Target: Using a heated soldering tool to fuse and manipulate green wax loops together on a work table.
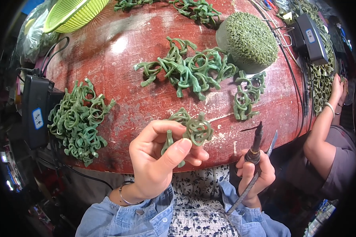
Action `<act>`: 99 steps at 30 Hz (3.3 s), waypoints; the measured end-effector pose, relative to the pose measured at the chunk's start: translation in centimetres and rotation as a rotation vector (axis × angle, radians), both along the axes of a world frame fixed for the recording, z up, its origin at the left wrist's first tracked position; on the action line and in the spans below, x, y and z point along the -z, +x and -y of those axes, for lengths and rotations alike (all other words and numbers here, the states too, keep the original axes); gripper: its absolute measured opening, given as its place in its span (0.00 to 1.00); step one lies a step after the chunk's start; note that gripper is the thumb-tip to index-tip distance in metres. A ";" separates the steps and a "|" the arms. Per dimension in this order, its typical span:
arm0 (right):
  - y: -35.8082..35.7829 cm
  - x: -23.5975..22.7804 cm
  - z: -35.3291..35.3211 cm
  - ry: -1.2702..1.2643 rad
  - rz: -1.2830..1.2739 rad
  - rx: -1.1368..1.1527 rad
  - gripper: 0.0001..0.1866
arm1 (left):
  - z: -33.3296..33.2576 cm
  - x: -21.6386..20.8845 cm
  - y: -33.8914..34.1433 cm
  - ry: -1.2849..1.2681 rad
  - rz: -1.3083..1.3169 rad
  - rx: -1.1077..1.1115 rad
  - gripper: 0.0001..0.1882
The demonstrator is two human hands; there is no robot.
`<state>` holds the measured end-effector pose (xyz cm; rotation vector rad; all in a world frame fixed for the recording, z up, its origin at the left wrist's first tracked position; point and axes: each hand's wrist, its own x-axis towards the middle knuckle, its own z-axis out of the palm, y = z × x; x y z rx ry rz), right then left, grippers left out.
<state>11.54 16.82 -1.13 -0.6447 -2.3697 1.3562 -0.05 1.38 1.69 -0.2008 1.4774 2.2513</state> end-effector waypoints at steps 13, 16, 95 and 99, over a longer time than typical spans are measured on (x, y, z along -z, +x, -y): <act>-0.2 -0.2 0.8 -0.104 -0.037 0.003 0.17 | 2.1 0.2 -0.4 0.517 0.387 0.197 0.09; -0.4 -0.6 1.1 -0.147 -0.054 -0.014 0.17 | 2.2 -0.1 -0.3 0.540 0.418 0.197 0.09; -2.0 -4.5 2.8 -0.876 -0.174 -0.260 0.13 | 0.9 0.6 1.8 0.262 -0.095 0.167 0.07; -2.1 -4.5 2.8 -0.879 -0.149 -0.279 0.13 | 1.1 0.6 1.9 0.262 -0.056 0.177 0.08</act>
